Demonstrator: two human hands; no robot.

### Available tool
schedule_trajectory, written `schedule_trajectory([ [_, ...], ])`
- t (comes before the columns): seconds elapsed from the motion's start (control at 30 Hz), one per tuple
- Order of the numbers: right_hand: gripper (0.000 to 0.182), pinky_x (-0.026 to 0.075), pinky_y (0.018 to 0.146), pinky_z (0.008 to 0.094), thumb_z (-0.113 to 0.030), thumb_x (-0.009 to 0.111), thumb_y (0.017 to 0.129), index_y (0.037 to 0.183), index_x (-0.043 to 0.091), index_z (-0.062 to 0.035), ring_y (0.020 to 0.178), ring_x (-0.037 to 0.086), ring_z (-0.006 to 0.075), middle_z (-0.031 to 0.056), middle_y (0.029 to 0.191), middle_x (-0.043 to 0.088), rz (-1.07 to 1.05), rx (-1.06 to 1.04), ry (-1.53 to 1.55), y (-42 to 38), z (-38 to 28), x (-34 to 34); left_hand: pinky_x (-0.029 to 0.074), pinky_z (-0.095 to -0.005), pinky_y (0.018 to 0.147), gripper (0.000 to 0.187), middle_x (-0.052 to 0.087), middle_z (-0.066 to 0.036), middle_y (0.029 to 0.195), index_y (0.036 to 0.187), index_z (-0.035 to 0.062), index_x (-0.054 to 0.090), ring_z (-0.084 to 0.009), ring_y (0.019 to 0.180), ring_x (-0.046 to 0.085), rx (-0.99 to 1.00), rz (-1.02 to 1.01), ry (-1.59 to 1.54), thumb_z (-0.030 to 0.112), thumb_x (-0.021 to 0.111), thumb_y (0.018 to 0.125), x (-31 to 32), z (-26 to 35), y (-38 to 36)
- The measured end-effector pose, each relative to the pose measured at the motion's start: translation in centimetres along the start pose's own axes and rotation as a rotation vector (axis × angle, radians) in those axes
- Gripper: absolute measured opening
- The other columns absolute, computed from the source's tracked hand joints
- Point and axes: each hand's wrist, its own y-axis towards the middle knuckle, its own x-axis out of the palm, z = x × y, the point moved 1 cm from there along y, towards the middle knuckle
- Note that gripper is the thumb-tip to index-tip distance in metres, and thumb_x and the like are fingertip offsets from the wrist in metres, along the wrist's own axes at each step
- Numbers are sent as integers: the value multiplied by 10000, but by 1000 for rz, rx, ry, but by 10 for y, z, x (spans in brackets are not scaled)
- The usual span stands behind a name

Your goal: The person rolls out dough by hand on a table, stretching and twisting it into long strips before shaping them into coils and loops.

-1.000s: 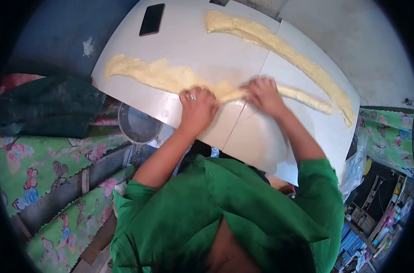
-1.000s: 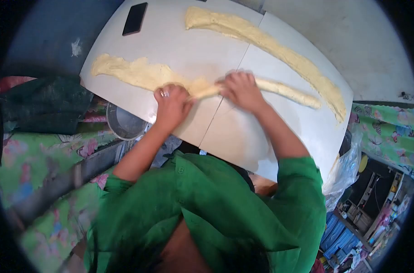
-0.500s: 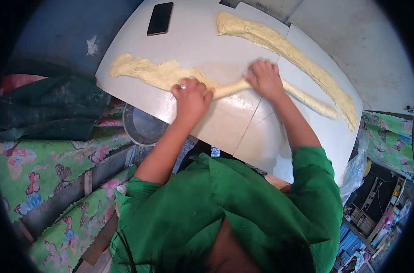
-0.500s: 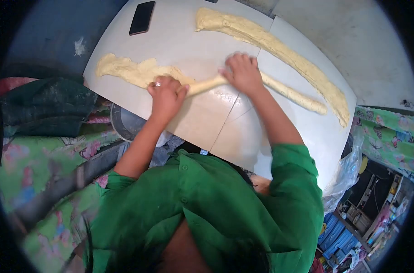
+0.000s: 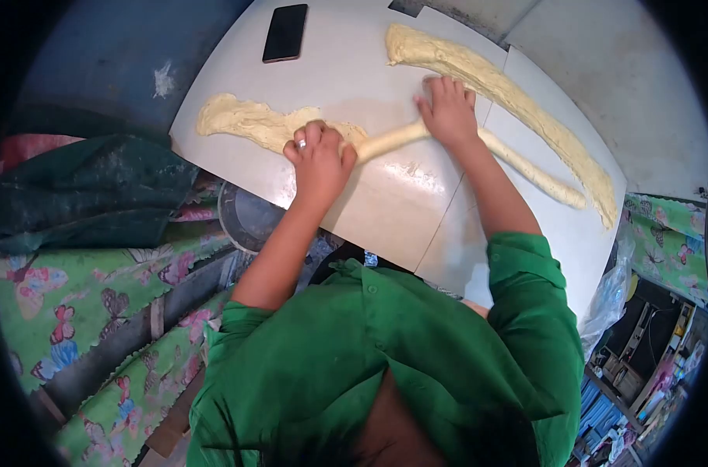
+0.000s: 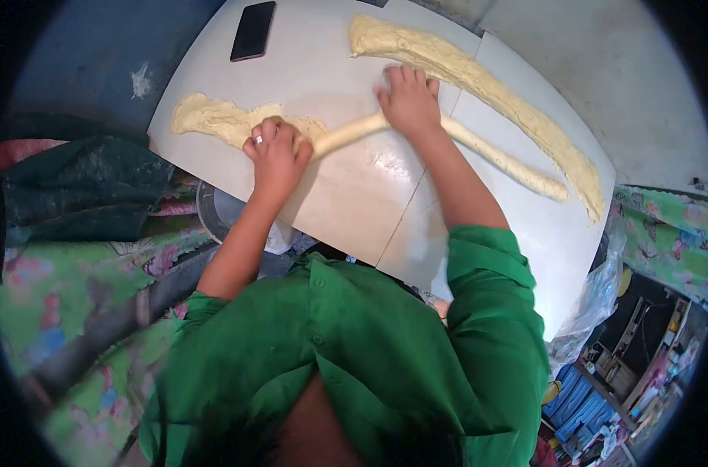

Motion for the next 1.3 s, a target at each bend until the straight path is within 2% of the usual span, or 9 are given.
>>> schedule_trajectory([
  [0.23, 335, 350, 918, 406, -344, 599, 835, 1125, 626, -178, 1038, 505, 235, 38, 1022, 554, -54, -416, 236, -74, -28, -31, 327, -450, 886, 261, 551, -46, 953, 1004, 105, 617, -224, 979, 515, 244, -66, -32, 235, 642, 780, -4, -10, -24],
  [0.33, 333, 314, 923, 408, -384, 610, 827, 1100, 617, -194, 1054, 465, 238, 61, 1064, 532, -307, -296, 225, -61, -12, -28, 323, -451, 884, 276, 547, -54, 950, 996, 94, 615, -226, 982, 514, 298, -112, 77, 259, 658, 779, -14, -22, -28],
  [0.5, 277, 335, 885, 446, -331, 568, 862, 996, 589, -89, 1016, 488, 291, 107, 1082, 526, -16, 77, -45, 26, -29, -3, 318, -459, 882, 260, 550, -65, 975, 1015, 67, 602, -230, 1010, 506, 32, 211, -4, 146, 607, 768, -17, -33, 16],
  [0.53, 283, 346, 887, 455, -311, 566, 863, 1040, 588, -91, 1024, 494, 293, 112, 1118, 527, -154, 59, 135, 16, -33, -4, 301, -459, 902, 297, 556, -60, 1014, 1046, 78, 599, -226, 1051, 487, 57, -101, -40, 132, 597, 754, -7, -44, 17],
  [0.63, 394, 367, 907, 458, -324, 604, 839, 1195, 573, -157, 1087, 492, 284, 73, 1174, 524, -69, -380, 191, -59, -60, -9, 280, -479, 922, 308, 571, -48, 995, 1042, 65, 602, -239, 981, 501, 427, -147, 15, 175, 632, 756, 6, -61, -16],
  [0.8, 381, 261, 987, 449, -423, 559, 853, 1143, 586, -176, 1119, 447, 259, 67, 1116, 519, -397, -195, 146, -40, -38, -9, 261, -509, 924, 273, 576, -36, 1011, 1004, 75, 615, -230, 981, 494, 271, 44, -2, 204, 635, 764, -24, -51, -17],
  [1.03, 203, 388, 804, 433, -174, 550, 841, 1028, 598, -108, 839, 570, 288, 100, 855, 614, -71, 2, 270, 5, -79, 1, 249, -508, 948, 322, 578, -18, 1093, 1089, 117, 607, -205, 1023, 491, 215, -65, -27, 183, 650, 776, -8, -68, 6],
  [1.1, 345, 381, 901, 434, -259, 568, 849, 1180, 586, -163, 1049, 521, 277, 85, 1095, 561, -82, -375, 235, -43, -92, -11, 250, -505, 950, 357, 593, -22, 1074, 1116, 130, 602, -199, 1030, 492, 289, -100, -87, 188, 663, 769, -18, -71, -10],
  [1.3, 376, 279, 967, 441, -411, 520, 877, 1142, 560, -147, 1104, 439, 255, 79, 1120, 518, -268, -193, 26, 0, -47, 11, 271, -521, 923, 347, 575, 7, 1075, 1123, 120, 589, -224, 1001, 497, 74, -127, 16, 198, 627, 787, -35, -85, 4],
])
